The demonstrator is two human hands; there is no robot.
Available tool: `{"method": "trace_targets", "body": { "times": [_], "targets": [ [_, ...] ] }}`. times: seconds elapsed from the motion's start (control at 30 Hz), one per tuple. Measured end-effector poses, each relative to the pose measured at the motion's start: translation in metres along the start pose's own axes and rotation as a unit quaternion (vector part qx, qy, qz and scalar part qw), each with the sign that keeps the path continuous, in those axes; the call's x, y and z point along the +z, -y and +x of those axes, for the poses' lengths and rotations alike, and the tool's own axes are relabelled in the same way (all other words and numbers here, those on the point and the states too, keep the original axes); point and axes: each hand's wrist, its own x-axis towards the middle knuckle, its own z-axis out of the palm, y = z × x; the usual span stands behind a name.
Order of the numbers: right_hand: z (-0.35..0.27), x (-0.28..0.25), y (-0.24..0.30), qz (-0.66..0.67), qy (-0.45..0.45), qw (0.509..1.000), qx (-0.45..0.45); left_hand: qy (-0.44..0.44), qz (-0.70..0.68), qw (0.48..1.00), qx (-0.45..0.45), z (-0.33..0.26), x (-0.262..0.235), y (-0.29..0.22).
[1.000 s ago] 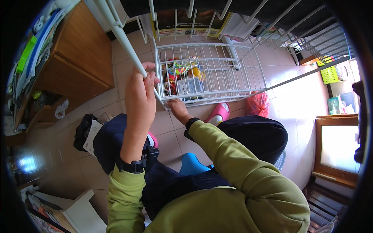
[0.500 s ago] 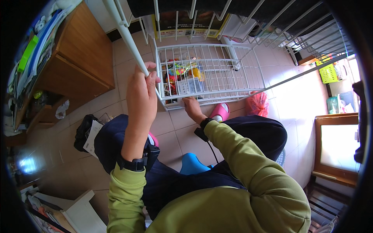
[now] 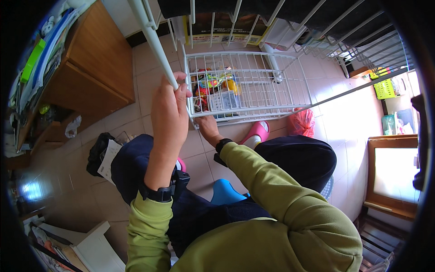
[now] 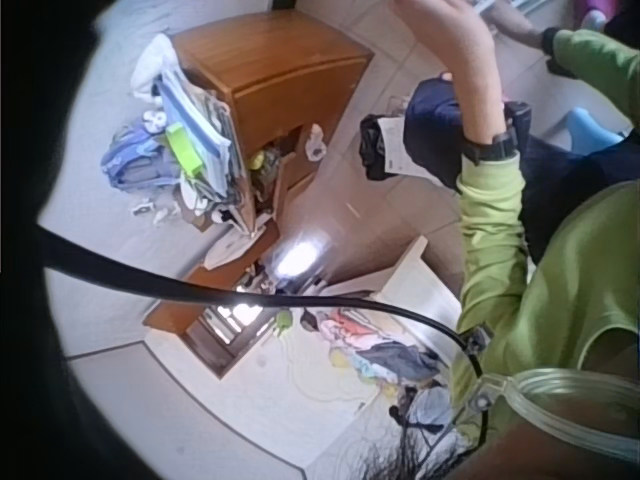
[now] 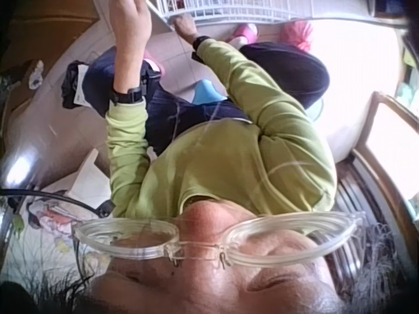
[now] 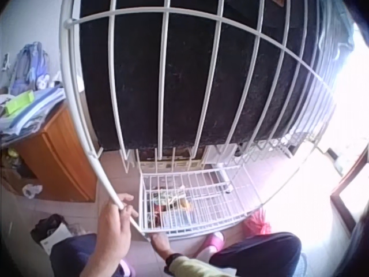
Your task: The person assembles a white wire rack by hand, inserting and securing vertical poles into the base frame. They adjust the rack's position and continue attaching components while seated on a low stool.
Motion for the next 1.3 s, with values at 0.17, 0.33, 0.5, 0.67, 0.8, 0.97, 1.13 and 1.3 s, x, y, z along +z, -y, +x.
{"method": "trace_targets", "body": {
  "times": [0.17,0.33,0.5,0.67,0.8,0.97,1.13,1.3],
  "targets": [
    [-0.007,0.003,0.01,0.028,-0.032,0.998,-0.048,0.005,0.002,1.0,-0.009,0.0,-0.001,0.0],
    [-0.01,-0.005,-0.008,0.013,0.044,0.994,-0.098,-0.002,-0.017,1.0,-0.007,-0.001,0.002,0.002],
    [-0.009,-0.017,-0.024,-0.09,0.102,0.98,-0.142,0.002,-0.003,1.0,-0.002,-0.001,0.001,0.005],
    [-0.019,-0.032,-0.039,-0.14,0.086,0.971,-0.173,0.001,-0.015,1.0,0.0,0.0,0.001,0.005],
    [-0.038,-0.062,-0.072,-0.172,0.062,0.966,-0.181,0.023,-0.005,1.0,-0.012,-0.001,0.0,0.004],
    [-0.053,-0.089,-0.097,-0.193,0.066,0.964,-0.168,0.016,-0.02,1.0,-0.012,0.0,0.0,0.002],
    [-0.05,-0.069,-0.082,-0.139,0.076,0.983,-0.092,0.011,-0.009,1.0,-0.021,-0.001,0.001,-0.002],
    [-0.028,-0.034,-0.042,-0.086,0.051,0.988,-0.115,0.015,0.0,1.0,-0.022,-0.001,0.001,-0.001]
  ]
}}
